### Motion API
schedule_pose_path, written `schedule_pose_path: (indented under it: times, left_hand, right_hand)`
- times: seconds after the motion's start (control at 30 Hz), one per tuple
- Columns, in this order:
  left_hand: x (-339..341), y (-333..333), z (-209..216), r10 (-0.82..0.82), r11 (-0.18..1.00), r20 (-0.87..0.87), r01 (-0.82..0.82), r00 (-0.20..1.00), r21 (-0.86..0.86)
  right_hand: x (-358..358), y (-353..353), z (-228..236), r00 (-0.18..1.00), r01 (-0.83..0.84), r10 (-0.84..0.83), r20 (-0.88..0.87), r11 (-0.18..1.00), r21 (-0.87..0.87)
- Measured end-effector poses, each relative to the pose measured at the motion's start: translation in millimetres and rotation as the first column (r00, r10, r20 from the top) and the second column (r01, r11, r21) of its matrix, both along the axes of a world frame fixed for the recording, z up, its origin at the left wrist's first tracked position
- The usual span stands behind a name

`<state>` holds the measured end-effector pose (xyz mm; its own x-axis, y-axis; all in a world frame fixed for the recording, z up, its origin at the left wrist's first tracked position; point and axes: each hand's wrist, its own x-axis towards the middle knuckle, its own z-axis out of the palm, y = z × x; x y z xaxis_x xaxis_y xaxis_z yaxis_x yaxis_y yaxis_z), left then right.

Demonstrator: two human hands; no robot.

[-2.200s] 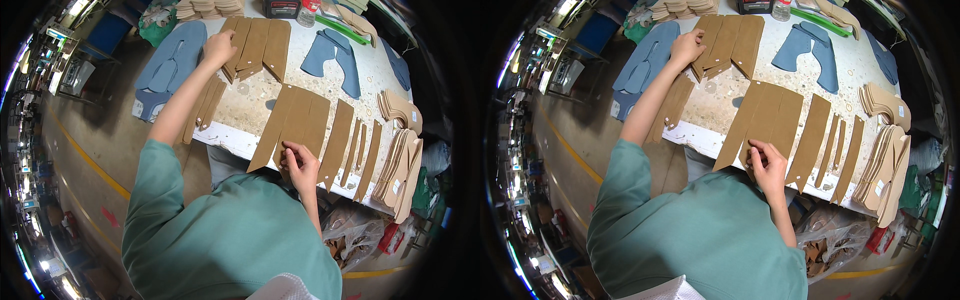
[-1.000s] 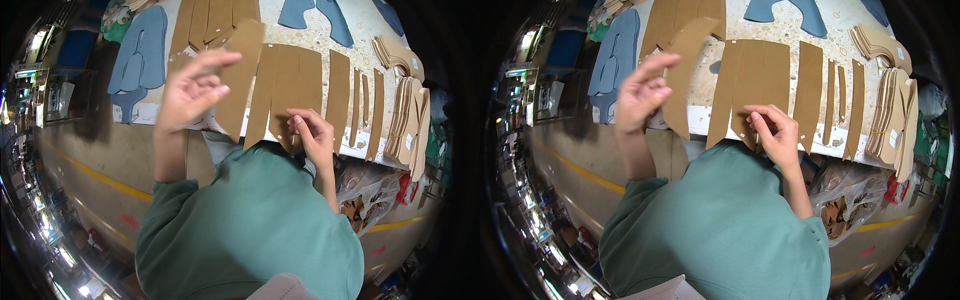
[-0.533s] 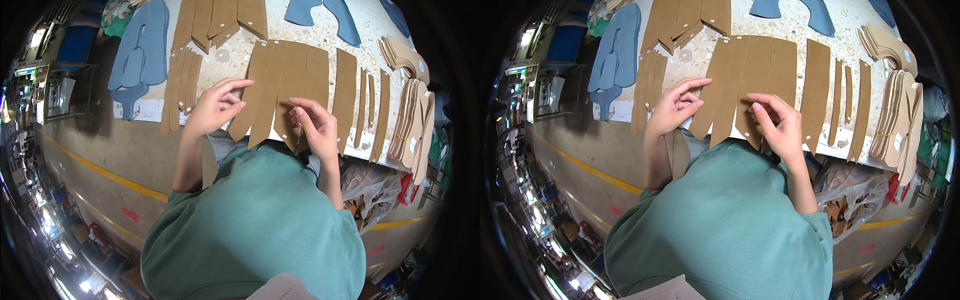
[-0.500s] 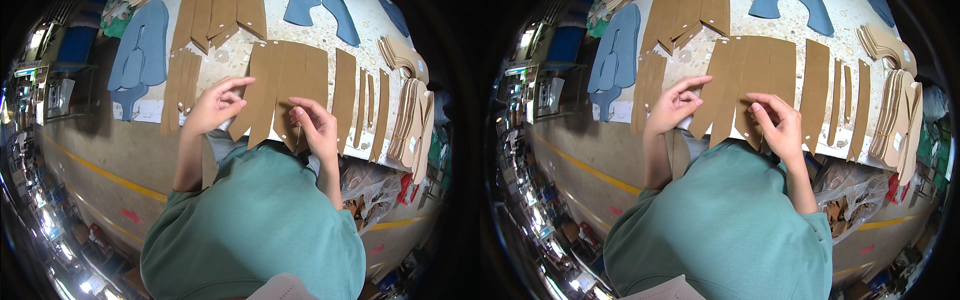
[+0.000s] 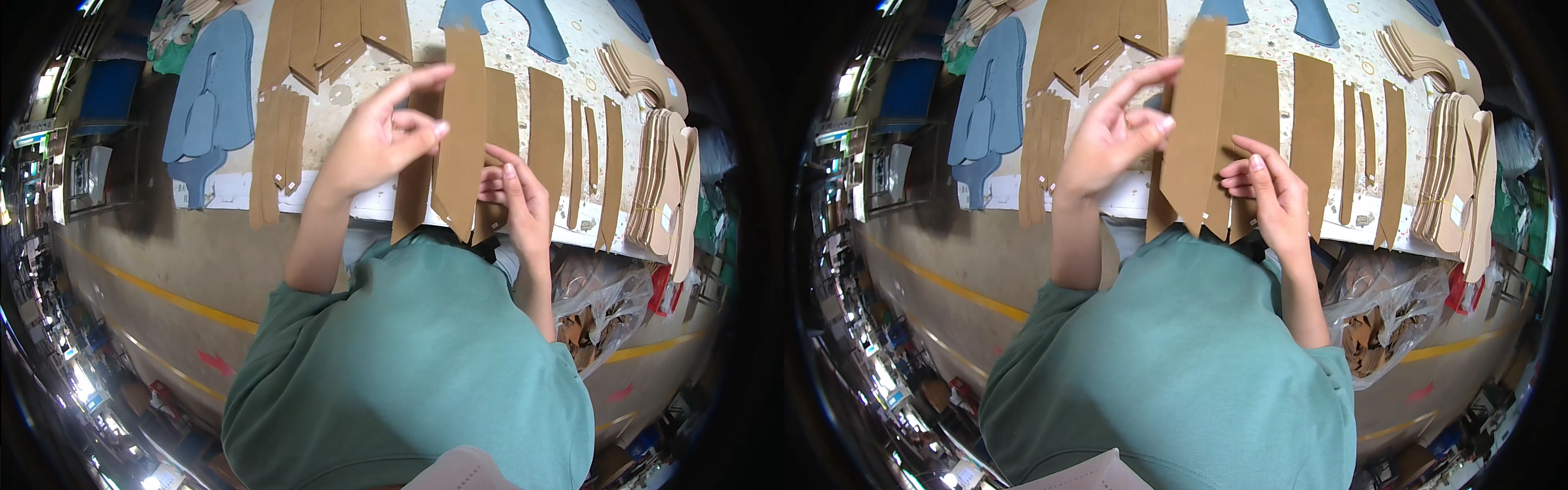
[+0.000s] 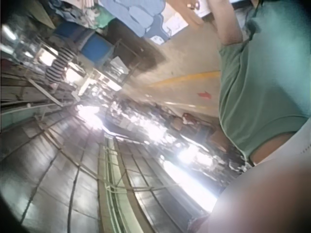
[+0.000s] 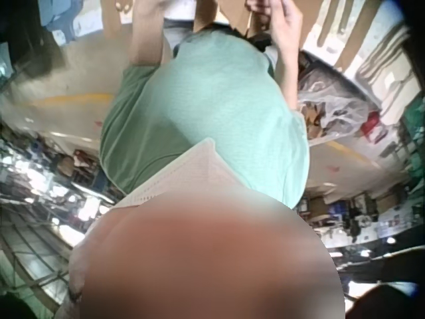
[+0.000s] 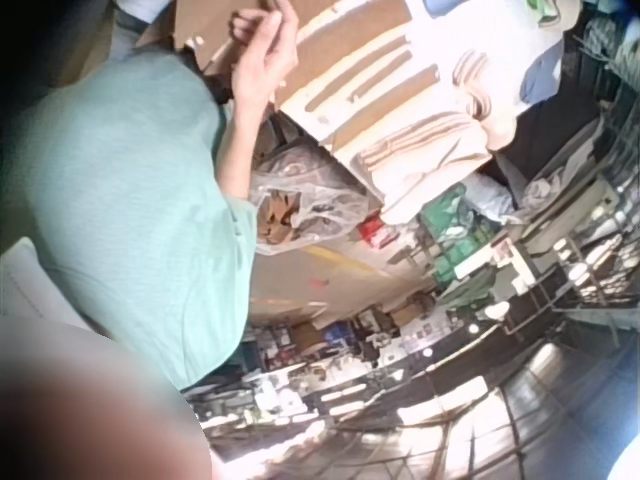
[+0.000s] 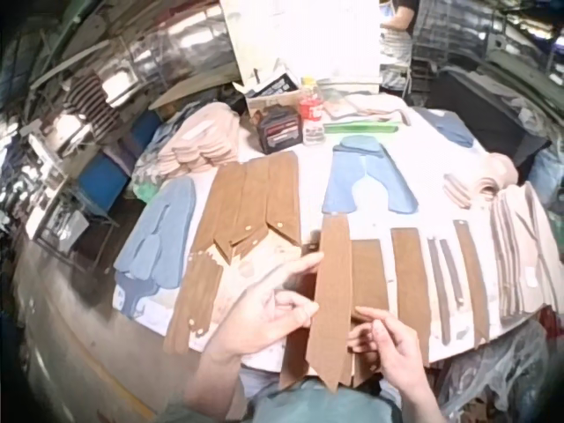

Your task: The person sorts and stacks brown cardboard pieces on a workbench, aligning edges and organizing them into neat piles. They occasionally pick up and place down individual pieces and small stacks, maintaining an orderly arrangement.

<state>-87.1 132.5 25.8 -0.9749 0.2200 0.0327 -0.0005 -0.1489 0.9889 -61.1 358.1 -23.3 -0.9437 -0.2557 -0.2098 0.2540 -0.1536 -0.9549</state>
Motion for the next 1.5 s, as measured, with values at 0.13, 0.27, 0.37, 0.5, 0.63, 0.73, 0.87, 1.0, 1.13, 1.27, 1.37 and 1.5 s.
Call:
schedule_pose_path:
  times: [0.13,0.27,0.37,0.5,0.63,0.73,0.87,1.0,1.13,1.27,1.37,1.5]
  left_hand:
    - [13,-6,-21,0.157,0.884,-0.042,-0.160,0.987,-0.439]
    - [24,1,-37,0.267,0.742,-0.135,-0.293,0.954,-0.603]
    - [23,9,-44,0.321,0.690,-0.202,-0.375,0.925,-0.619]
    - [16,9,-46,0.327,0.814,-0.020,-0.292,0.945,-0.502]
    - [13,11,-44,0.165,0.779,-0.149,-0.221,0.975,-0.587]
    - [15,9,-42,0.164,0.741,-0.242,-0.281,0.956,-0.609]
    - [23,-7,-43,0.212,0.743,-0.222,-0.304,0.952,-0.596]
    - [25,-22,-52,0.223,0.811,-0.139,-0.263,0.965,-0.522]
    - [25,-32,-58,0.205,0.858,-0.106,-0.231,0.973,-0.458]
    - [27,-34,-58,0.219,0.852,-0.094,-0.238,0.971,-0.467]
    - [27,-32,-57,0.238,0.852,-0.091,-0.253,0.967,-0.459]
    - [28,-28,-54,0.248,0.746,-0.204,-0.321,0.947,-0.583]
  right_hand:
    - [5,-7,-2,0.994,-0.080,0.092,-0.061,0.981,0.176]
    - [5,-10,-1,0.993,-0.069,0.089,-0.083,0.973,0.219]
    - [3,-15,-3,0.991,-0.064,0.086,-0.100,0.977,0.202]
    - [0,-24,-12,0.993,-0.010,0.030,-0.118,0.986,0.168]
    - [2,-34,-17,0.991,0.007,0.008,-0.132,0.993,0.117]
    - [0,-34,-14,0.990,-0.005,0.025,-0.142,0.990,0.138]
    - [-4,-29,0,0.987,0.066,-0.039,0.159,0.984,-0.167]
    - [-9,-32,6,0.964,0.014,0.080,0.253,0.936,-0.351]
    - [-8,-48,-2,0.965,-0.256,0.256,0.049,0.967,-0.008]
    - [0,-53,-7,0.954,-0.222,0.253,-0.160,0.957,0.185]
    - [6,-54,-9,0.954,-0.128,0.189,-0.234,0.960,0.251]
    - [9,-53,-9,0.951,-0.119,0.194,-0.241,0.948,0.294]
